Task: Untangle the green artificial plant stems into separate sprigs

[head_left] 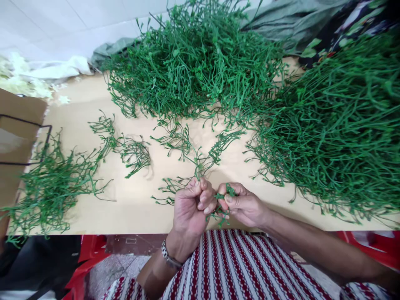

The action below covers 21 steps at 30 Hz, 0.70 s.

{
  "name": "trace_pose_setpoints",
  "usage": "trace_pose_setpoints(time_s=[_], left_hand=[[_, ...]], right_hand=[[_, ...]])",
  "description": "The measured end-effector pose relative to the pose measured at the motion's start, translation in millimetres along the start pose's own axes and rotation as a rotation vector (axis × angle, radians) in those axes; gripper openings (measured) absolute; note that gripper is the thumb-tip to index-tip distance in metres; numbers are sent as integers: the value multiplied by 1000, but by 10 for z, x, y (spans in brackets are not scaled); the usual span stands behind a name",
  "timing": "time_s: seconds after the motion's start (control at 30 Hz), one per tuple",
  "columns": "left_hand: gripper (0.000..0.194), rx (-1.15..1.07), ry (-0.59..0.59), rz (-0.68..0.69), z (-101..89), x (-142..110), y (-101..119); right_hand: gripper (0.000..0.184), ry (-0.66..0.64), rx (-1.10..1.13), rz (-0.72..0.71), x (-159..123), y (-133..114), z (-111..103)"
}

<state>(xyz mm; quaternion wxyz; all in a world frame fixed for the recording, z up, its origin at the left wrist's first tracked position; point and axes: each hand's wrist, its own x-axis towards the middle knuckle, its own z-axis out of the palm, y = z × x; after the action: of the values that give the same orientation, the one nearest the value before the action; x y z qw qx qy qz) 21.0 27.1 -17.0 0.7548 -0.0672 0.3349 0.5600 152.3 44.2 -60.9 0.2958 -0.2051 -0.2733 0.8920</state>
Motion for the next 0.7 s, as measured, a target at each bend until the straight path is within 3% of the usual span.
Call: trace_pose_setpoints(time_s=[0.1, 0.23, 0.3, 0.4, 0.5, 0.7], left_hand=[[13, 135, -27, 76, 0, 17, 28], [11, 299, -58, 232, 5, 43, 47], [11, 271, -55, 200, 2, 59, 44], [11, 170, -4, 39, -9, 89, 35], [15, 72, 37, -61, -20, 115, 26], [19, 93, 29, -86, -52, 144, 18]], right_hand=[[30, -11, -199, 2, 11, -41, -68], [30, -16, -693, -32, 22, -171, -128], [28, -8, -922, -78, 21, -240, -125], [26, -43, -1088, -124, 16, -320, -100], [26, -148, -1164, -184, 20, -376, -81], [24, -338, -1200, -263, 63, -330, -111]])
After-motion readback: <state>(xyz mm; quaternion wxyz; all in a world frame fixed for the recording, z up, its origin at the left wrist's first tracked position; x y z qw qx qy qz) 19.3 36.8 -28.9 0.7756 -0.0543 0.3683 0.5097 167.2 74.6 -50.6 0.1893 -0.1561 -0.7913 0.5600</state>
